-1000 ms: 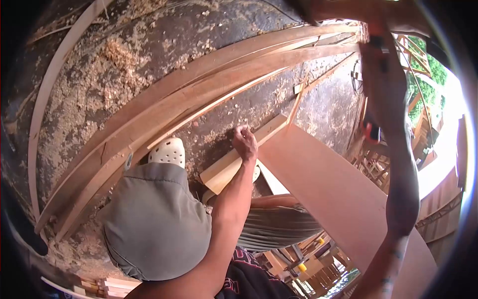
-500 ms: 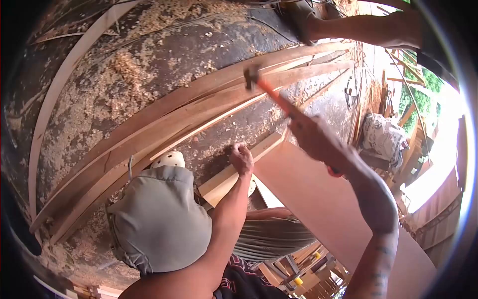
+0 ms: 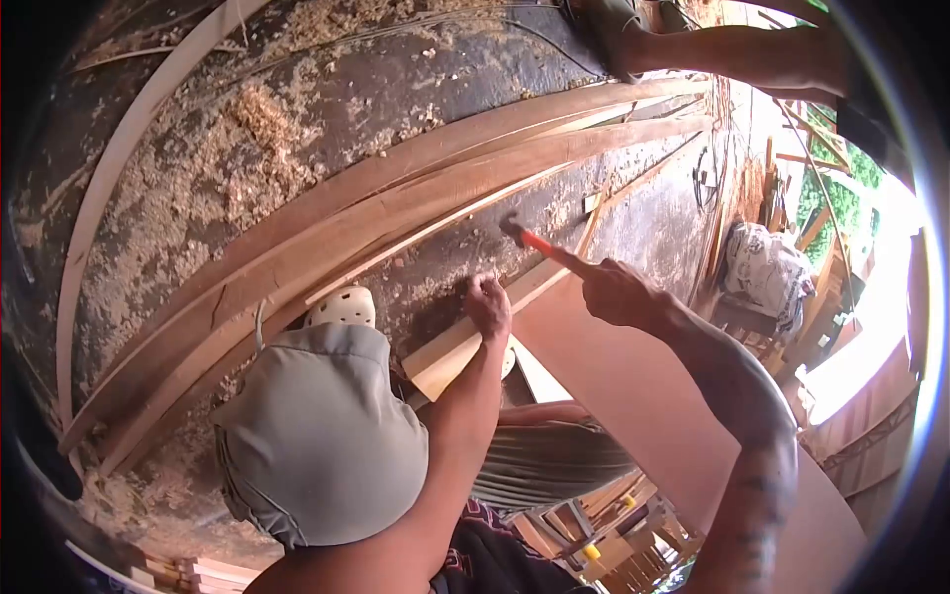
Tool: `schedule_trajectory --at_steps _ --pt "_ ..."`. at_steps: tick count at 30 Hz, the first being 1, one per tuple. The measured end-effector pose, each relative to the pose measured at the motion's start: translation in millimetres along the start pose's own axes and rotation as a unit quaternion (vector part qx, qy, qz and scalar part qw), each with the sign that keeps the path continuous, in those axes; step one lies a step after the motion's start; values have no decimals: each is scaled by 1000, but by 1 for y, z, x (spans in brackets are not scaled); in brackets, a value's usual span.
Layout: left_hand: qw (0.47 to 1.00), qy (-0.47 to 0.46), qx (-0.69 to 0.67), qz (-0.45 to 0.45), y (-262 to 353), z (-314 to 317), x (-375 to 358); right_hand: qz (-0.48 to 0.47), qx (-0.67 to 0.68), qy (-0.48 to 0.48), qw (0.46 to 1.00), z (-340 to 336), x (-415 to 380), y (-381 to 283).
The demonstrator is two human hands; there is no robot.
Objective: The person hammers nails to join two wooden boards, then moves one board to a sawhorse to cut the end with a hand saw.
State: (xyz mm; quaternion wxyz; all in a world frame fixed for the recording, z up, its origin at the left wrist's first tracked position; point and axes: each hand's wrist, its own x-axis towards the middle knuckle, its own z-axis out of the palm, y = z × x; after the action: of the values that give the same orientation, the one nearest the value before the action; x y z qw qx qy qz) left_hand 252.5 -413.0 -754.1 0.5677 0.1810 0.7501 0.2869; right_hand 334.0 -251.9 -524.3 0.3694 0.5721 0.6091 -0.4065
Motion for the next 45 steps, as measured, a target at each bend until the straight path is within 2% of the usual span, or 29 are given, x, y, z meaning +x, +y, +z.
schedule_trajectory --at_steps 1,2,4,6,8,9,10,11,13,14,17,19,20,23,26,27,28,29,30,32,33,34,35,37,39,41,42,44,45 --pt "998 29 30 41 -7 6 2 -2 -23 36 999 -18 -3 -7" --pt "998 29 31 35 -7 10 2 -19 -3 83 996 -32 -9 -15" --pt "999 28 33 17 -10 17 2 -8 107 125 986 -77 -30 -53" --pt "999 25 8 24 -6 14 -2 -66 92 285 952 -93 -40 -66" --pt "999 23 5 22 -4 10 0 -35 154 363 918 -84 -40 -72" --pt "999 45 -13 4 -1 11 1 -38 82 332 939 -64 -38 -57" --pt "999 52 -11 -4 7 7 2 -50 -38 250 966 -27 -31 -20" --pt "998 55 -9 -9 3 8 3 -80 -152 172 970 9 -24 18" --pt "998 32 6 -44 4 5 4 -34 -128 29 991 45 -17 48" --pt "999 26 -3 -26 0 4 8 41 60 28 997 47 -15 42" --pt "999 29 -35 -1 -9 6 1 21 39 75 996 14 7 44" --pt "999 36 0 11 -10 8 5 -18 65 113 991 -6 4 33" --pt "999 42 16 9 -11 11 1 -15 42 164 985 -9 -1 25" --pt "999 11 -3 -48 -9 14 0 35 86 147 985 -53 -21 -26" --pt "997 21 -17 -73 -9 12 2 -13 91 230 969 -6 -14 -10" --pt "997 28 -32 -67 -8 10 4 -5 75 192 979 15 -14 -1" --pt "997 34 -46 -59 -15 10 6 15 48 112 992 32 -13 9" --pt "994 36 -50 -92 -20 12 8 62 50 4 997 47 -12 21" --pt "995 28 -33 -94 -27 13 9 84 76 -61 992 52 -9 27" --pt "995 23 -60 -82 -52 20 13 15 105 -63 992 36 -2 25" --pt "989 12 -96 -115 -49 18 11 2 65 1 998 36 -6 24" --pt "994 11 -69 -80 -41 12 7 -4 36 65 997 43 -16 17" --pt "996 20 -49 -67 -44 14 8 49 70 -15 996 15 -14 2" --pt "998 29 -17 -51 -37 15 5 56 88 33 994 3 -18 0" --pt "999 23 13 -37 -27 12 3 17 87 141 986 6 -12 7" --pt "997 9 -18 -73 -15 9 2 -39 129 239 962 16 -2 20" --pt "995 5 -34 -91 -14 7 3 -19 119 229 966 15 -6 14" --pt "996 7 -46 -71 -22 8 6 20 99 207 973 12 -16 0" --pt "996 -2 -50 -76 -22 6 6 -61 149 154 975 31 -16 19"
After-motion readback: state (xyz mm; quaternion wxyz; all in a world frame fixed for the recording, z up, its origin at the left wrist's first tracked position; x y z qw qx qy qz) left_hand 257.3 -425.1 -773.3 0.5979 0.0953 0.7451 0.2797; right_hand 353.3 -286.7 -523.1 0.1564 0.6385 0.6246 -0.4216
